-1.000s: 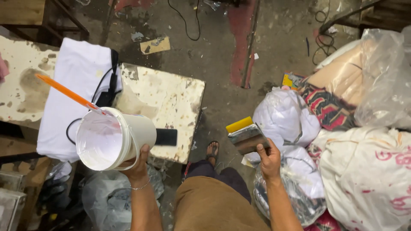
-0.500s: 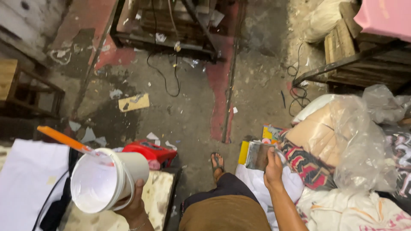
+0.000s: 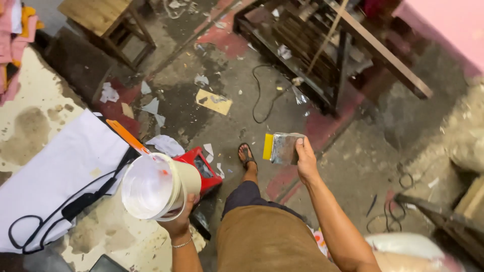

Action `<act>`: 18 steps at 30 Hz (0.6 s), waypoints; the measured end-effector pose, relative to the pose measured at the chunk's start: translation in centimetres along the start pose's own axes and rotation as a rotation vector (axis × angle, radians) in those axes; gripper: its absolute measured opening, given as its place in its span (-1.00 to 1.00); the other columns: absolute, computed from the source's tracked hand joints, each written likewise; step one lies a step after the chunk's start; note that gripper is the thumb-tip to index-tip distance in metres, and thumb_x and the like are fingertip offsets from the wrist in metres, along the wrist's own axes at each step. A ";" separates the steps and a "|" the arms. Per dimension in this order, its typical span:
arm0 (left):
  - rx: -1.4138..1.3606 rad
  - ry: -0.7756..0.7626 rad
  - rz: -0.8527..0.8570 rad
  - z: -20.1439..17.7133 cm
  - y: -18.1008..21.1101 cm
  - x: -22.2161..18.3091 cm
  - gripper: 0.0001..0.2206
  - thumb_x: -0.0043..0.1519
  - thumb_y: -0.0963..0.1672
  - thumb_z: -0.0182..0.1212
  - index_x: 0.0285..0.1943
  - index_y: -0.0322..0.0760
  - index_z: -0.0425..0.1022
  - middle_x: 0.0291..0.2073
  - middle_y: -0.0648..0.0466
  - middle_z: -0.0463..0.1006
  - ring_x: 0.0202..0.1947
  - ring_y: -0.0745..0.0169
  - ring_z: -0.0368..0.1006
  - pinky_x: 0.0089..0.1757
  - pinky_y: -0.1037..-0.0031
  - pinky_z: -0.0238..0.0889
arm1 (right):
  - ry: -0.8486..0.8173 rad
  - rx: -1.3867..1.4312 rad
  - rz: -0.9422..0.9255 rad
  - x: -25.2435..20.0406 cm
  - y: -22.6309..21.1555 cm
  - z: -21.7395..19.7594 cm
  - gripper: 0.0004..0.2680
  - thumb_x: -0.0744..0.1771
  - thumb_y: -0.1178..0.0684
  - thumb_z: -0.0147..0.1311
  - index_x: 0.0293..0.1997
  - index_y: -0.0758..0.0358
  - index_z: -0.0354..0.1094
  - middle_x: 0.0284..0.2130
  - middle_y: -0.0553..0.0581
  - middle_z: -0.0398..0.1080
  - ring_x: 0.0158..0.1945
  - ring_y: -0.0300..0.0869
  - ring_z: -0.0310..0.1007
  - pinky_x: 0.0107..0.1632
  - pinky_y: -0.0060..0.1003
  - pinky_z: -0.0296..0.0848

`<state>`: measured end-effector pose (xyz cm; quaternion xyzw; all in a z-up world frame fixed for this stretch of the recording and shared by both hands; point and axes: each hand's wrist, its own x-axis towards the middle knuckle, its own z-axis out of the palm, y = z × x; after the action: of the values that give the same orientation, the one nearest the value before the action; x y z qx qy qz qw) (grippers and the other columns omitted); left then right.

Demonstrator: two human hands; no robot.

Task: Cleaning a squeegee, preparing ink, and screen printing on yellow fabric.

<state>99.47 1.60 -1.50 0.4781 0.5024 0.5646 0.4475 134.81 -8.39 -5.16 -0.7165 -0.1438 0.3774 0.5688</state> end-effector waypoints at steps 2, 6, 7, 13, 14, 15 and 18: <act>-0.123 0.091 -0.125 2.4 -1.3 3.4 -0.28 -0.13 -0.42 0.38 0.26 -0.58 0.14 -0.29 -0.39 0.38 -0.59 -0.14 0.25 -0.63 0.03 0.41 | -0.076 0.003 -0.047 5.4 -0.3 3.3 -0.66 0.43 -0.27 -0.22 0.13 0.13 0.35 -0.09 0.00 0.38 -0.08 -0.30 0.33 -0.06 -0.42 0.33; -0.062 -0.049 0.038 7.6 -3.2 10.8 -0.21 -0.15 -0.36 0.45 0.31 -0.58 0.13 -0.16 -0.27 0.39 -0.37 -0.01 0.25 -0.40 0.22 0.31 | -0.069 0.177 0.008 15.8 -1.3 8.0 -0.72 0.47 -0.06 -0.09 0.31 0.20 0.31 0.25 0.14 0.30 0.31 -0.20 0.15 0.45 -0.07 0.06; -0.030 -0.081 0.076 7.9 -3.5 12.8 -0.19 -0.15 -0.34 0.47 0.33 -0.58 0.13 -0.13 -0.24 0.39 -0.31 0.02 0.25 -0.34 0.27 0.28 | -0.033 0.238 0.046 18.0 -1.2 9.5 -0.71 0.45 0.00 -0.01 0.32 0.26 0.30 0.31 0.16 0.23 0.35 -0.18 0.09 0.51 -0.04 -0.05; 0.156 -0.295 0.285 10.5 -6.6 28.2 -0.08 -0.19 -0.25 0.57 0.41 -0.58 0.11 0.06 -0.06 0.40 0.01 0.20 0.25 0.00 0.55 0.13 | -0.116 -0.145 -0.004 34.2 -5.8 14.1 -0.50 0.49 -0.42 -0.20 -0.53 0.12 0.24 -0.83 0.23 0.22 -0.77 -0.06 0.31 -0.63 -0.28 0.28; 0.188 -0.337 0.303 11.3 -7.0 30.2 -0.06 -0.19 -0.24 0.59 0.42 -0.57 0.11 0.09 -0.03 0.40 0.07 0.24 0.25 0.05 0.60 0.10 | -0.151 -0.160 -0.002 35.3 -7.0 15.9 -0.50 0.49 -0.42 -0.20 -0.53 0.12 0.24 -0.83 0.23 0.22 -0.77 -0.06 0.31 -0.63 -0.28 0.28; 0.215 -0.385 0.337 12.6 -7.5 33.0 -0.04 -0.20 -0.22 0.60 0.44 -0.57 0.11 0.13 0.00 0.41 0.12 0.27 0.25 0.11 0.64 0.07 | -0.153 -0.233 -0.034 37.1 -8.4 17.6 -0.52 0.50 -0.37 -0.20 -0.50 0.12 0.29 -0.84 0.25 0.21 -0.78 -0.02 0.32 -0.64 -0.24 0.26; 0.299 -0.526 0.394 17.3 -7.3 38.6 0.03 -0.21 -0.17 0.65 0.48 -0.57 0.10 0.22 0.09 0.41 0.29 0.36 0.25 0.28 0.78 -0.01 | -0.211 -0.372 -0.138 46.1 -8.8 21.3 -0.60 0.50 -0.29 -0.23 -0.38 0.05 0.40 -0.84 0.27 0.22 -0.77 0.02 0.34 -0.65 -0.19 0.27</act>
<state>111.29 42.76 -4.65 0.7549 0.3452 0.4180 0.3691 152.80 38.68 -15.89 -0.7541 -0.3182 0.3775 0.4331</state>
